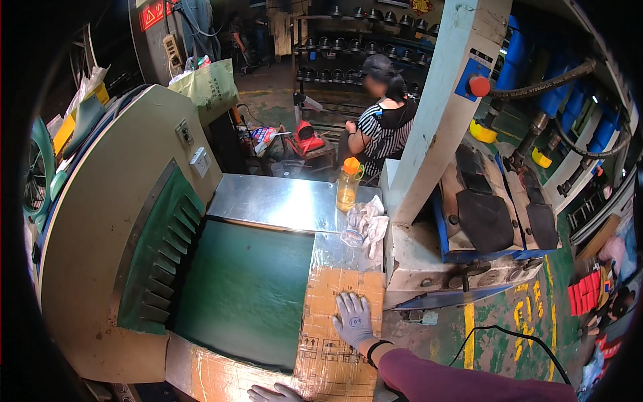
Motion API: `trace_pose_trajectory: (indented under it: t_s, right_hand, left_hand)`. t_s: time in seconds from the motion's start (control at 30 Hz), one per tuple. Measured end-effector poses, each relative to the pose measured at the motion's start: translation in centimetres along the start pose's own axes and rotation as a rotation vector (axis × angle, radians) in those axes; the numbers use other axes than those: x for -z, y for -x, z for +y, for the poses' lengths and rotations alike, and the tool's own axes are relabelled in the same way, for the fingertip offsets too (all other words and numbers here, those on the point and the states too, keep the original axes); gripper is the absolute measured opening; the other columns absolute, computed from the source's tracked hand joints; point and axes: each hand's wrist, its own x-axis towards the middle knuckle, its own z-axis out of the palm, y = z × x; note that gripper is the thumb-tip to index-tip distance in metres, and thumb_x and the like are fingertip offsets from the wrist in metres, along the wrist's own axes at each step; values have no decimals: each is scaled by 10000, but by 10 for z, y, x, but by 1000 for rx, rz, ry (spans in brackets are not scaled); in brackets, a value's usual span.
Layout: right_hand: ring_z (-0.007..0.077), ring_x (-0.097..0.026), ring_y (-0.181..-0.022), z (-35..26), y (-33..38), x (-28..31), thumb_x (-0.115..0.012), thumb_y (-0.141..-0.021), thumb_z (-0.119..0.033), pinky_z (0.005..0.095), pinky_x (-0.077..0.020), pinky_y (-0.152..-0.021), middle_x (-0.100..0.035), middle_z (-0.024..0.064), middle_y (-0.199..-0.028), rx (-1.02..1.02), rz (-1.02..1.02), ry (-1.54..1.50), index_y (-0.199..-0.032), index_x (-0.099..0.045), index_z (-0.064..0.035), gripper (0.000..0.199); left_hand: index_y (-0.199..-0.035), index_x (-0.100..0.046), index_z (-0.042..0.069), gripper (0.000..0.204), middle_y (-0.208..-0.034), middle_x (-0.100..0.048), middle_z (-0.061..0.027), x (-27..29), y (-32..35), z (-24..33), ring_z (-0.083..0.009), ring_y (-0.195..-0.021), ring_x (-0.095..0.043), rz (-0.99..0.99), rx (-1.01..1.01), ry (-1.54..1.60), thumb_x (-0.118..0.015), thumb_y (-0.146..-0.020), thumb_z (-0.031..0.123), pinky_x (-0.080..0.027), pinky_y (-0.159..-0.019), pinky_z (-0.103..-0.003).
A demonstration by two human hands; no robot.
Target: Operating a hydraulic press to attach soles to shoes in a manufacturing environment.
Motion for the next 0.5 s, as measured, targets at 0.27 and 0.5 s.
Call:
trace_pose_trajectory:
  t_s: [0.27,0.5]
  right_hand:
    - [266,-328,-1413,-1,0,1,-524,-926,-419,507,-210,-1166,-406,90,-1510,4,2,0,-1454,-408,-83,637]
    - [277,-341,-1401,0,-1,1,-539,-914,-411,515,-211,-1159,-415,104,-1498,13,28,-21,-1442,-416,-78,636]
  left_hand:
    - [-1532,-292,28,764,-1583,-281,-226,-12,-2,-4,-420,-1460,-245,22,28,38,-342,-978,552,-176,-1191,-552]
    - [-1534,-290,33,769,-1587,-276,-221,-18,-3,-6,-411,-1466,-234,34,28,63,-333,-977,561,-165,-1194,-551]
